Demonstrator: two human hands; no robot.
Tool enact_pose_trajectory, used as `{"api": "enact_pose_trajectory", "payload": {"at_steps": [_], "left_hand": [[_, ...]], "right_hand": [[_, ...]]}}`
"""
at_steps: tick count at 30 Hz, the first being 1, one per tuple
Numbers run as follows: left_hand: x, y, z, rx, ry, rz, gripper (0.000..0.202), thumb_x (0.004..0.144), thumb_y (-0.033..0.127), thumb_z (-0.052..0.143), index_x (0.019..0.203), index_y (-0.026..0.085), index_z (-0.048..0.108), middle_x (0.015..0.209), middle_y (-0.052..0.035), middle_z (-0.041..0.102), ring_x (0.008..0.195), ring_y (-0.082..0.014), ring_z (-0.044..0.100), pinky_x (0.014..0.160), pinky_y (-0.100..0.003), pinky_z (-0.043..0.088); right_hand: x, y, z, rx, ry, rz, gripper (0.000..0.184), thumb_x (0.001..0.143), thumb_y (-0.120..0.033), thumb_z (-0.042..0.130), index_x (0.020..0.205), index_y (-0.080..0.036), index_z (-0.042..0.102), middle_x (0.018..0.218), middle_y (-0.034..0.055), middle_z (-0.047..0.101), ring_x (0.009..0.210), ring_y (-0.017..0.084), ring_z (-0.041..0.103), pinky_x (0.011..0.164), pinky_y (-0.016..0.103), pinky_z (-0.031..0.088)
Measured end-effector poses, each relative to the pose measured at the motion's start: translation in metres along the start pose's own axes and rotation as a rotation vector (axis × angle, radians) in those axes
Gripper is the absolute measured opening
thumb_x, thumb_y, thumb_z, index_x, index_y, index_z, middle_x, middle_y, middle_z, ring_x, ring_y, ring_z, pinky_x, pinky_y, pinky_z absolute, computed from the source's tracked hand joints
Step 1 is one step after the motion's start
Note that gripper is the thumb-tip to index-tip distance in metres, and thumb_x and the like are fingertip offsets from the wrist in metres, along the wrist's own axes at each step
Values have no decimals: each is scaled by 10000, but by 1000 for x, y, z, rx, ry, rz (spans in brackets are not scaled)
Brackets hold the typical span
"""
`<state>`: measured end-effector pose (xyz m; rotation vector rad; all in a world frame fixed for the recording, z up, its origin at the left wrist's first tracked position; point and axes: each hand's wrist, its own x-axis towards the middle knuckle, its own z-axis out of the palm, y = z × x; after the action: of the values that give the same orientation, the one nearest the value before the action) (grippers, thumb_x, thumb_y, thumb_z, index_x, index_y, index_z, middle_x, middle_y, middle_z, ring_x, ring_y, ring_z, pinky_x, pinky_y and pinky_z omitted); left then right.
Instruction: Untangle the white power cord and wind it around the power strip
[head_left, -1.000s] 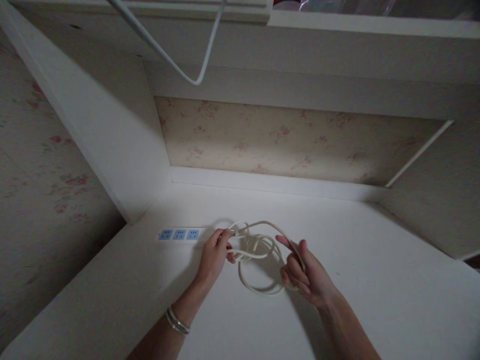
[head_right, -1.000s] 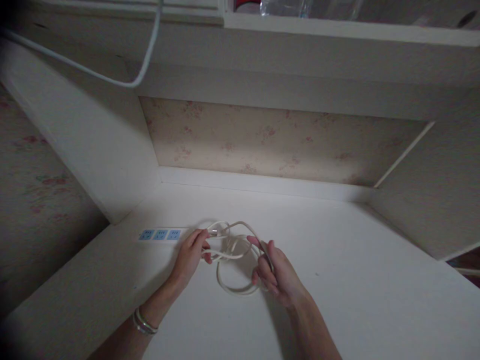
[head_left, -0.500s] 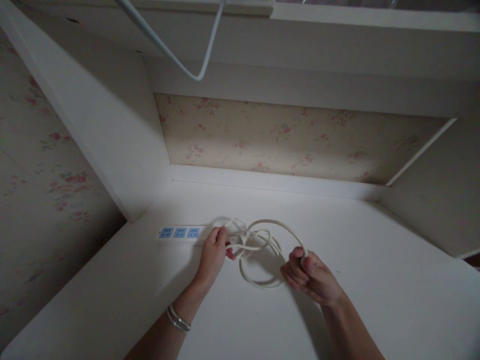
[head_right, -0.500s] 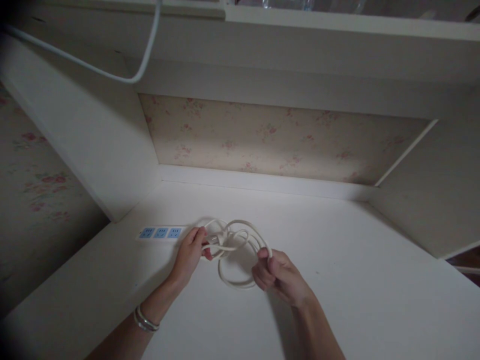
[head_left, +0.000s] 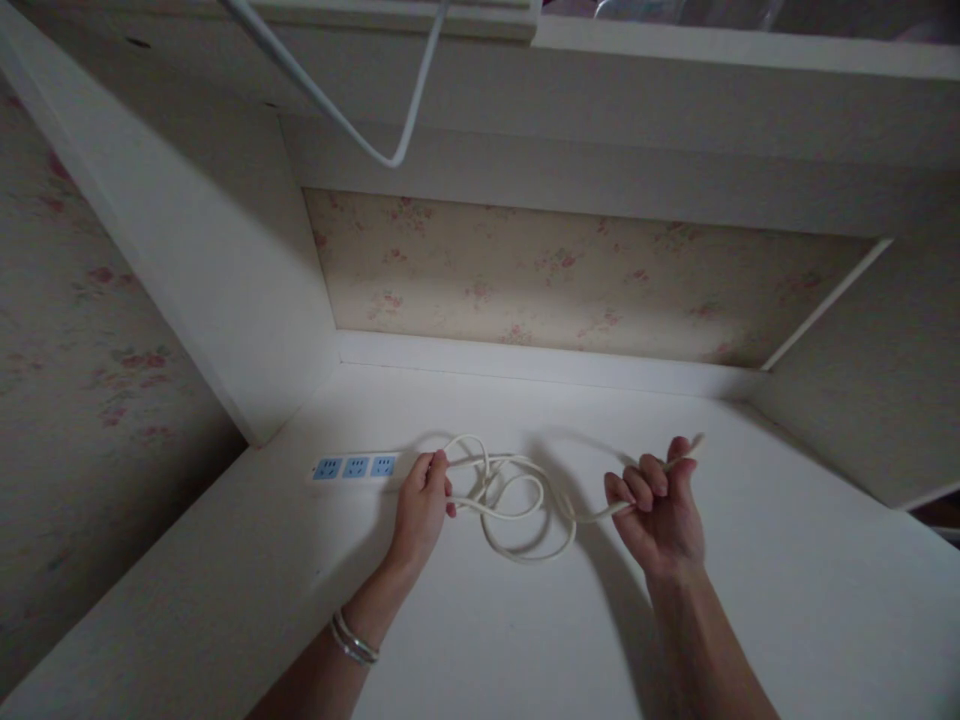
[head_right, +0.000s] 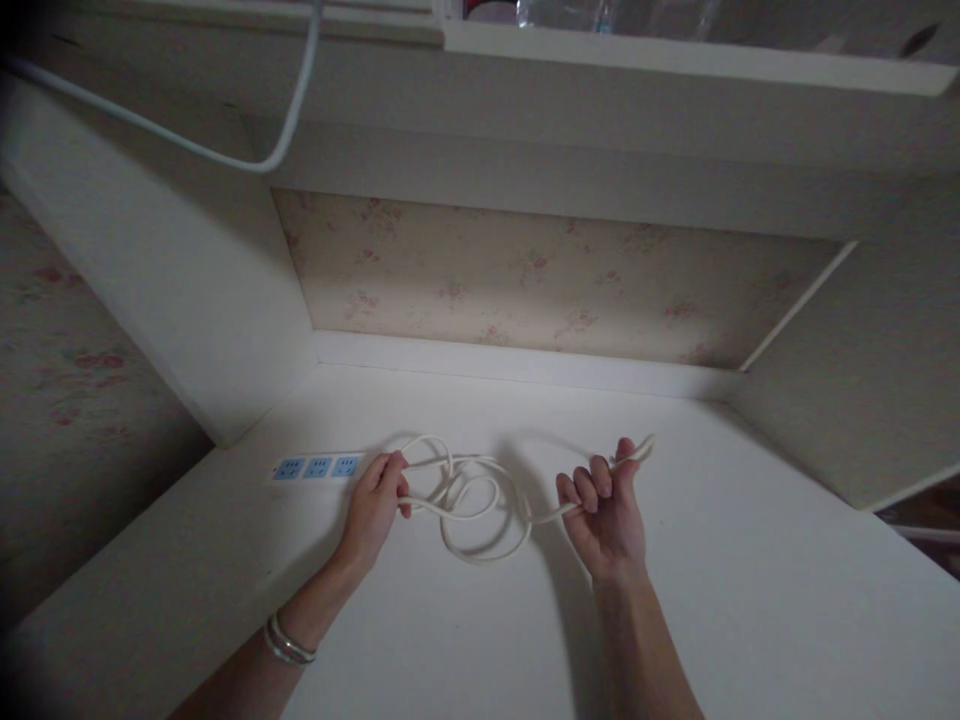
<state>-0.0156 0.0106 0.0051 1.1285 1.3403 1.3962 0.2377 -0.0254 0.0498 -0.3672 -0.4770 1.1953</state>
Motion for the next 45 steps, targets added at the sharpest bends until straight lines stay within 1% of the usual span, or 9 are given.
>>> {"api": "enact_pose_trajectory", "payload": {"at_steps": [9,15,20,23,27,30,36,40,45], "left_hand": [[-6,6,-3,-65,-98,16,433,852,560,458,722,164,572,533,37,444,482,-97,429,409,-181,417],[-9,7,-5,-76,-271,77,362,857,499,494,753,166,588,506,47,439,469,-94,416,408,-176,384],[-12,8,-6,-70,-306,93,337,859,473,504,756,169,607,520,44,443,480,-96,427,415,-176,377],[-13,9,-6,-69,-318,92,331,855,470,513,759,171,618,513,43,442,476,-95,427,415,-174,366],[-14,11,-7,-83,-330,85,323,854,458,523,755,165,616,513,38,447,473,-94,423,416,-178,383],[-14,11,-6,-103,-328,85,330,857,455,519,738,160,606,515,34,452,474,-97,433,421,-187,409],[-13,11,-6,-140,-276,51,379,855,503,495,734,157,594,499,34,454,463,-101,434,407,-196,415],[-12,13,-7,-112,-245,55,375,849,511,504,738,163,588,504,40,454,466,-103,428,408,-195,389],[-10,14,-7,-84,-199,138,335,880,463,486,752,168,581,560,35,491,552,-105,482,556,-209,398]], "right_hand": [[7,3,-6,-123,93,-61,190,869,-430,609,1058,-409,610,558,-104,350,441,41,300,509,191,374],[7,16,-8,-418,123,-114,408,767,-345,733,1146,-305,586,659,-81,486,565,50,457,559,180,412],[-1,27,-2,-613,24,40,588,734,-317,751,1259,-301,488,712,-71,548,618,77,519,593,196,433],[-4,33,-1,-712,5,147,575,746,-360,732,1251,-289,466,731,-64,570,539,73,489,487,188,388],[-7,35,-3,-829,-53,347,357,768,-458,676,991,-194,585,607,-60,530,390,55,387,359,190,265],[-9,32,-2,-866,-125,482,335,781,-494,640,780,-164,587,526,-48,518,329,55,385,331,197,212],[-11,24,-1,-893,-140,613,348,778,-507,643,802,-175,544,604,18,653,403,124,555,391,215,374],[-8,28,-7,-909,-92,548,362,786,-531,629,800,-180,539,675,41,683,503,147,603,480,250,445],[-2,40,-19,-1110,-45,344,388,774,-557,628,778,-169,610,690,40,675,566,153,602,572,286,464]]}}
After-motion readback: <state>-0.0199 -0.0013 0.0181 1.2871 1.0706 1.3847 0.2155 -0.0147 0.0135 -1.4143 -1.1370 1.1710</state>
